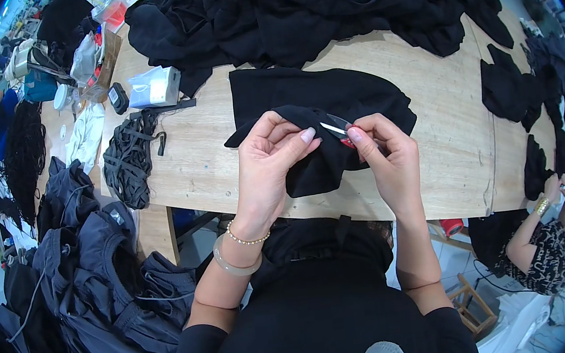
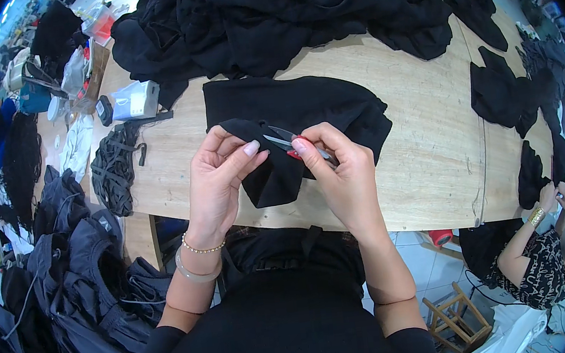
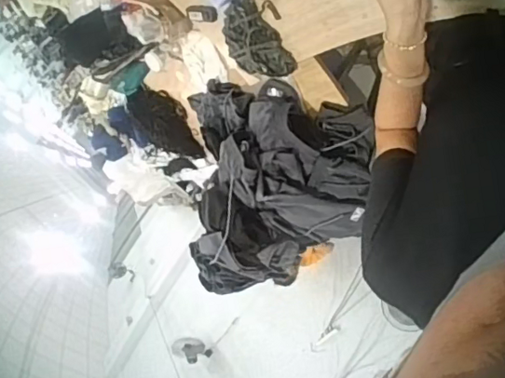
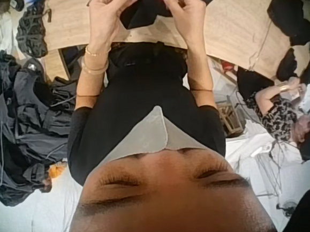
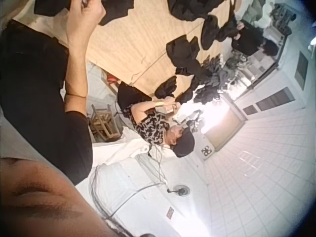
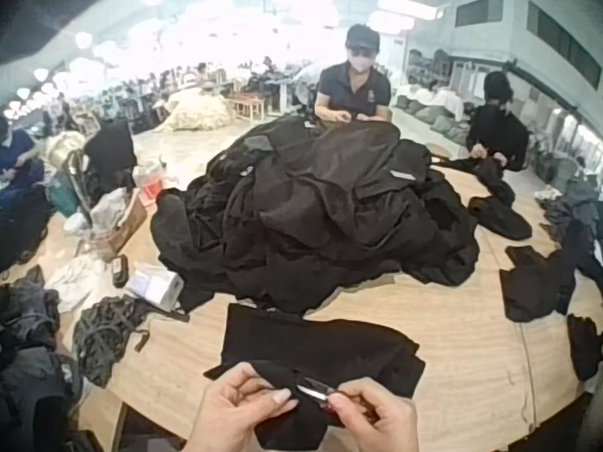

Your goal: The person uses small scissors to trim loose threads and excess fabric from the edges of a black garment. They repeatedly adjust the fabric on the table to access different areas, snipping small sections of material throughout the process.

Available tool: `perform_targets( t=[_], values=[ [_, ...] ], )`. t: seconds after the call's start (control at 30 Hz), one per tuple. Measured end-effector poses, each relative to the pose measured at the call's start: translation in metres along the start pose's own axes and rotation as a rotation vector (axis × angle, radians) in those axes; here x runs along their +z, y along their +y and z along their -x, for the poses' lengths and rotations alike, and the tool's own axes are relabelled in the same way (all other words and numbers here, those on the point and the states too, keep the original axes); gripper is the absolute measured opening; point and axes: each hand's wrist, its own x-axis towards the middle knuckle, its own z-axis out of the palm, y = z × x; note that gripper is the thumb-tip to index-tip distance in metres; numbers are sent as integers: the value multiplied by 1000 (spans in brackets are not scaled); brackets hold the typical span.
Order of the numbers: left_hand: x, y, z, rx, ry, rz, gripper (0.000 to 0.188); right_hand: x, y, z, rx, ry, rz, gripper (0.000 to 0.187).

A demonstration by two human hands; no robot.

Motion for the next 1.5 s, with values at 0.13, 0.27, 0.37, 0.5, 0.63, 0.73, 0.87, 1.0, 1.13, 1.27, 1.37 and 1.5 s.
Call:
perform_targets(
  t=[0.13,0.27,0.37,0.5,0.63,0.73,0.87,1.0,1.13,1.27,1.37,1.5],
  values=[
    [1,1,1,0,10,-8,16,1,1,0,25,-7,-16,12],
    [3,1,2,-18,7,5,16,2,-2,-1,122,-46,-154,13],
    [1,2,2,-20,1,20,16,3,-5,-2,239,-80,-429,13],
    [2,3,0,-28,-12,49,17,4,0,-4,314,-130,-659,14],
    [-2,-2,1,69,-24,5,25,9,-3,-7,296,-113,-665,14],
    [-2,-1,2,270,-12,-223,32,7,-4,-9,232,-109,-536,13],
    [6,11,7,405,61,-691,25,16,-12,-8,66,-80,-367,11],
    [6,9,7,507,127,-866,18,22,-4,-10,-111,-26,-192,12],
    [-1,5,2,538,132,-928,16,18,-12,-7,-138,-50,25,11],
    [-12,2,-5,525,173,-1005,11,8,-14,-6,-107,-39,138,11],
    [-25,1,-7,451,210,-928,8,1,-14,-6,-46,-37,38,11],
    [-32,3,-5,384,246,-833,10,1,-2,-11,-113,-9,117,20]
  ],
)
